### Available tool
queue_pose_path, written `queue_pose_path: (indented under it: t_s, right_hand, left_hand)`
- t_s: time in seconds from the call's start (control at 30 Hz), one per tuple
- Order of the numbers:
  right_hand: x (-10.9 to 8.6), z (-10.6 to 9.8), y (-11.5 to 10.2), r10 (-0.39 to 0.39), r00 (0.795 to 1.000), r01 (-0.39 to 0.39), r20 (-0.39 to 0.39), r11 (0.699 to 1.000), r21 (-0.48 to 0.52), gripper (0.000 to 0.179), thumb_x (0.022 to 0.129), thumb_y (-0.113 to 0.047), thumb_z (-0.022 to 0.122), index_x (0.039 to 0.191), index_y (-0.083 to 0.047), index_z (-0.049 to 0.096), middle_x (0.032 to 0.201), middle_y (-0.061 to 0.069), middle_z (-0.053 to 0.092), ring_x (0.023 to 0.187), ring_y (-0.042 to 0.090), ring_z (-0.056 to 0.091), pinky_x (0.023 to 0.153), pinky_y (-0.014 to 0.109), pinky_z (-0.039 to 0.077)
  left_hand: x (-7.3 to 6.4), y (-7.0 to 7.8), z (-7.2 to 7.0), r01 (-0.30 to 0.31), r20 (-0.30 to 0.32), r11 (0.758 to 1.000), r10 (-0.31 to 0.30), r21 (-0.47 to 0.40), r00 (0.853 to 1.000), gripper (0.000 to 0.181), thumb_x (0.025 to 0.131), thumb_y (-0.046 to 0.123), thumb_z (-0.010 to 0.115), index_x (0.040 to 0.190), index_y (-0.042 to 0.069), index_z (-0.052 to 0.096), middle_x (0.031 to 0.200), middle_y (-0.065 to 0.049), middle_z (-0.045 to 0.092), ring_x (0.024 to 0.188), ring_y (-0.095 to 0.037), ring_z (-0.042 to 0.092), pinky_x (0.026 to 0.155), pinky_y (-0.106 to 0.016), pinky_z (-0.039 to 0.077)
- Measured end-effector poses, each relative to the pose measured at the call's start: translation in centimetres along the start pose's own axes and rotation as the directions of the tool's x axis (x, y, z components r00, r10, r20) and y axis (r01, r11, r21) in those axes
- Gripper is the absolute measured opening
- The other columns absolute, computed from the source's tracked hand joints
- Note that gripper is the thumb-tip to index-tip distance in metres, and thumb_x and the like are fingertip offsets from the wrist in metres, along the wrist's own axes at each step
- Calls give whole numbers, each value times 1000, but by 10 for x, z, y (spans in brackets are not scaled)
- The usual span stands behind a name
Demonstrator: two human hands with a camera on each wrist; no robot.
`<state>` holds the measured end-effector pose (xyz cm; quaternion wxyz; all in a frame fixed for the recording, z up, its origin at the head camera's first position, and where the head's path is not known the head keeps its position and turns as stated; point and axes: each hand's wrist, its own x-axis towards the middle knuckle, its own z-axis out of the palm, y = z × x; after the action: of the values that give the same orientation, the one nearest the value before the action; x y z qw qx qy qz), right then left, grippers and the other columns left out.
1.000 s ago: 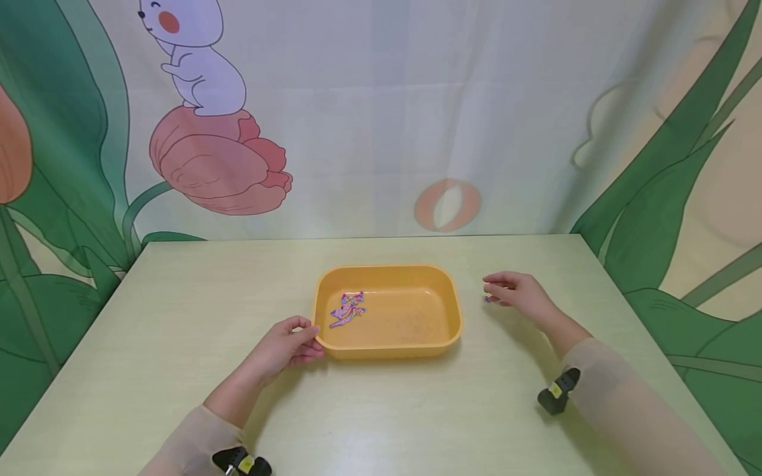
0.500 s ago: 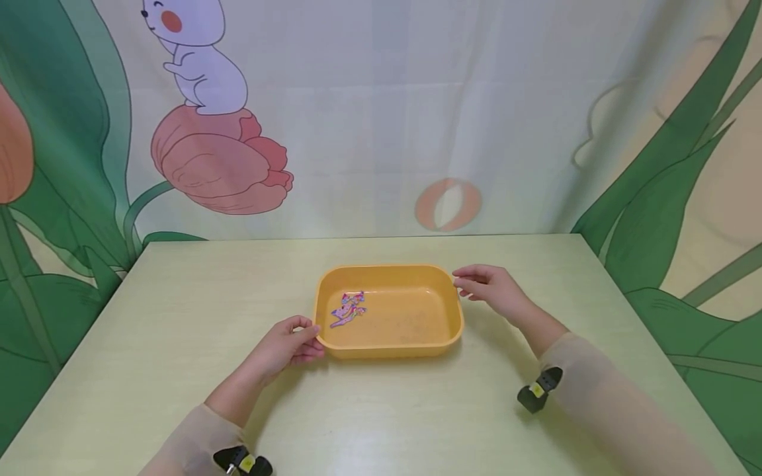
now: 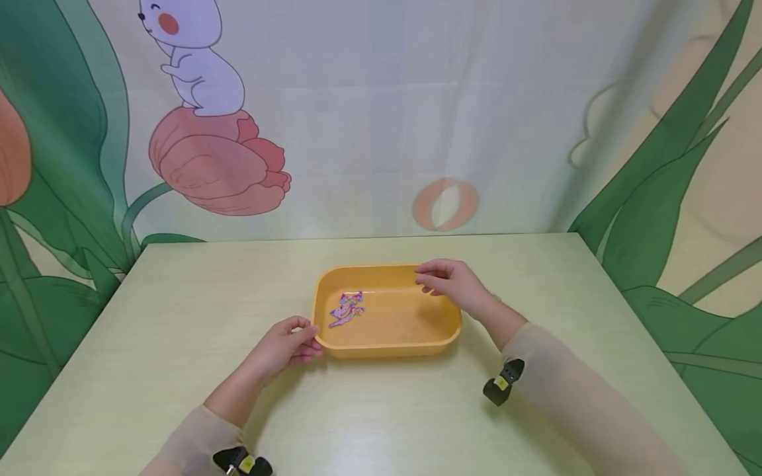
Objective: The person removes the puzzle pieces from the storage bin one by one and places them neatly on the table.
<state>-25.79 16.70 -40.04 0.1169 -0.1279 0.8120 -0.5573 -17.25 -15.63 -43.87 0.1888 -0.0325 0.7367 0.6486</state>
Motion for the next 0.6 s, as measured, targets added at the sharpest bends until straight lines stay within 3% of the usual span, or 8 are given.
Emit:
queue_pose_path:
  t_s: [0.23, 0.4, 0.6]
  right_hand:
    - [9, 19, -9, -18, 999, 17, 34, 1000, 14, 33, 90, -16, 63, 116, 3, 60, 102, 19, 65, 91, 33, 62, 80, 38, 52]
    - [14, 31, -8, -10, 999, 9, 50, 1000, 30, 34, 90, -17, 63, 116, 4, 59, 101, 16, 66, 92, 36, 61, 79, 37, 52]
    - [20, 44, -8, 13, 998, -14, 56, 1000, 14, 35, 89, -19, 65, 116, 2, 61, 99, 9, 67, 87, 24, 64, 78, 32, 52]
  left_hand:
    - [1, -2, 0, -3, 6, 1000, 3, -11, 1000, 26, 97, 16, 50, 107, -8, 43, 78, -7, 65, 72, -16, 66, 69, -30, 54]
    - [1, -3, -1, -6, 14, 1000, 7, -15, 1000, 26, 97, 16, 51, 107, -7, 43, 78, -7, 65, 72, -17, 66, 69, -30, 54]
    - [1, -2, -1, -4, 16, 1000, 4, -19, 1000, 26, 97, 16, 51, 107, -7, 43, 78, -6, 65, 72, -17, 66, 69, -30, 54]
